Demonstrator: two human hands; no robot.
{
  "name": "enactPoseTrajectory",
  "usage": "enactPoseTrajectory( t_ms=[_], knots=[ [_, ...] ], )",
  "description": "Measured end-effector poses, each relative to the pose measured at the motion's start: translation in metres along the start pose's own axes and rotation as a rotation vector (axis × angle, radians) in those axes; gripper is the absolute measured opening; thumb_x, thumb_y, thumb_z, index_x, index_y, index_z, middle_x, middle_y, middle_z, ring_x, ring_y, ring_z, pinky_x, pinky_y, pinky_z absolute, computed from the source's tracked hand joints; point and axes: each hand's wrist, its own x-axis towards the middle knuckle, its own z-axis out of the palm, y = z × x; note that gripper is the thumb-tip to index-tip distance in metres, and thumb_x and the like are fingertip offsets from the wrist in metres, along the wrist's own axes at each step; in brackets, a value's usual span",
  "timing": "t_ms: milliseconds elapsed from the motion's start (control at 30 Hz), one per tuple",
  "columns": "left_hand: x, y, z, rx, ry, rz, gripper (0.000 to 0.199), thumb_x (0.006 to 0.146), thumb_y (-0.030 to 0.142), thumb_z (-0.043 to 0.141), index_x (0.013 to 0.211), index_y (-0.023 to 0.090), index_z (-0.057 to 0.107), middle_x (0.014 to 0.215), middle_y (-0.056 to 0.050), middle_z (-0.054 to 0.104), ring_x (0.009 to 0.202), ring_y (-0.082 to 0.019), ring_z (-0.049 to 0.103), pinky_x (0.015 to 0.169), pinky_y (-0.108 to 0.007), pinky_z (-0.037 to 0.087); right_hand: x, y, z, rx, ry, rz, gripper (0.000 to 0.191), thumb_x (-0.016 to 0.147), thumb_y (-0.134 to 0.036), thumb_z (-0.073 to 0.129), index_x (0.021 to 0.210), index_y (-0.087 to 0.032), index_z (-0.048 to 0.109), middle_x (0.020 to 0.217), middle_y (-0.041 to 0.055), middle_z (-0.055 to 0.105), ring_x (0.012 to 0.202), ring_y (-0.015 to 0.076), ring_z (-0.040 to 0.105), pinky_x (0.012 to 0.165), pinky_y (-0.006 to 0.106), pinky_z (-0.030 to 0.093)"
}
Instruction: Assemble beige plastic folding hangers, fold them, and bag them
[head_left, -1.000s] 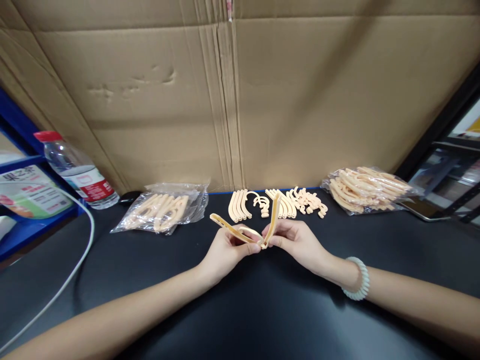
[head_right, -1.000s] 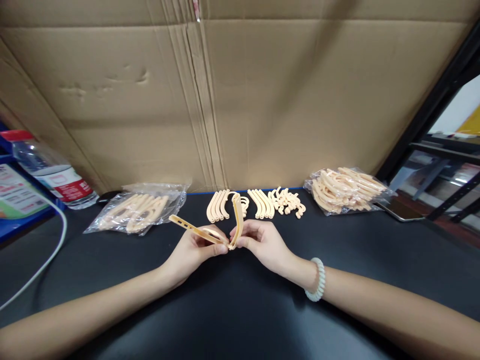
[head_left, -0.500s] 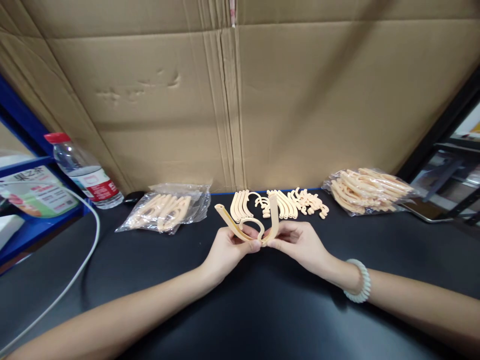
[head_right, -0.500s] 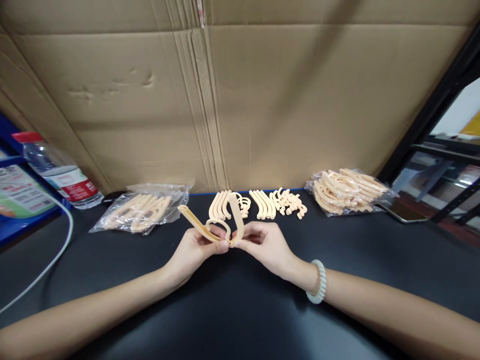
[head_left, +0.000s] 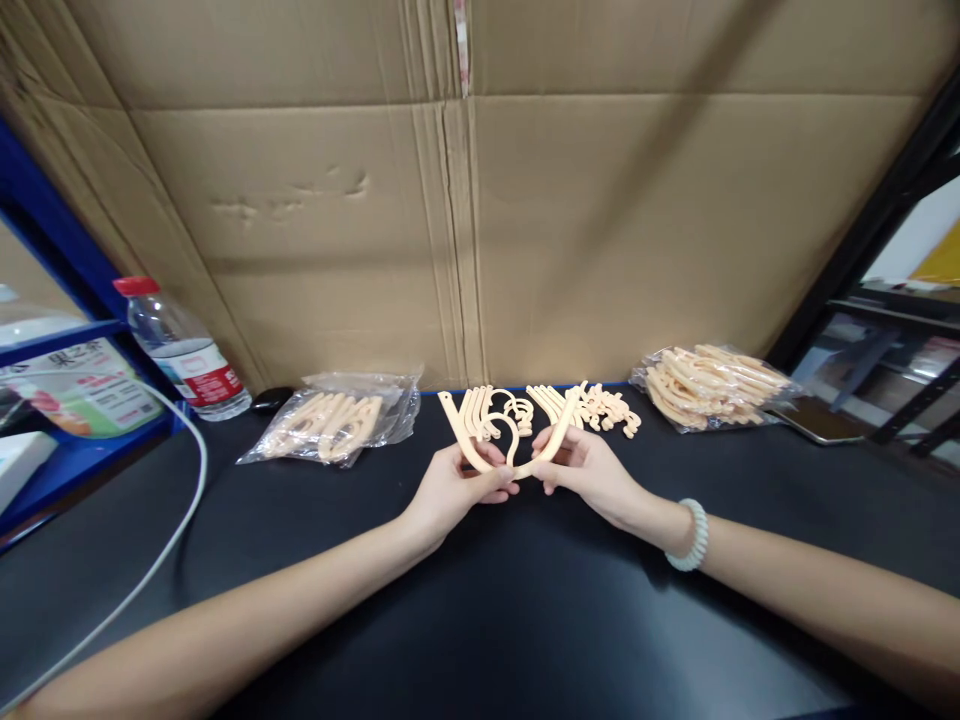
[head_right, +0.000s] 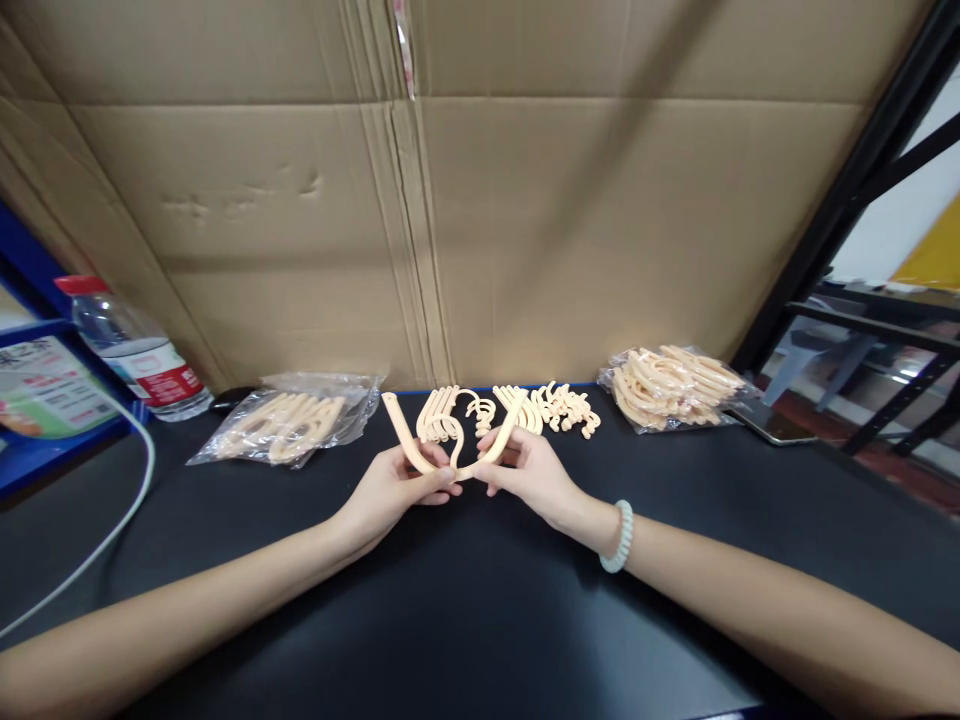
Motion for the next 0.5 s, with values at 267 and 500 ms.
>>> enactPoseTrajectory(
  t_ms=[267, 500],
  knots=[
    [-0.010, 0.008, -0.019, -0.095, 0.007, -0.078, 0.031, 0.064, 0.023, 0.086, 0.078, 0.012, 0.061, 0.070, -0.002, 0.068, 0.064, -0.012, 0.070, 0.063, -0.018, 0.058, -0.023, -0.018, -0.063, -0.140, -0.076, 0.112, 0.022, 0.068, -0.028, 0.081, 0.077, -0.016, 0.066, 0.069, 0.0005, 0.065, 0.061, 0.0118, 0.062, 0.056, 0.024, 0.053],
    [-0.007, 0.014, -0.051, 0.009, -0.083, -0.043, 0.028, 0.064, 0.020, 0.085, 0.083, 0.015, 0.066, 0.085, -0.003, 0.071, 0.073, -0.012, 0.068, 0.071, -0.021, 0.056, -0.025, -0.040, -0.100, -0.600, -0.063, -0.033, 0.026, 0.065, -0.037, 0.081, 0.077, -0.016, 0.071, 0.075, 0.0036, 0.068, 0.070, 0.0176, 0.062, 0.068, 0.032, 0.050]
  ],
)
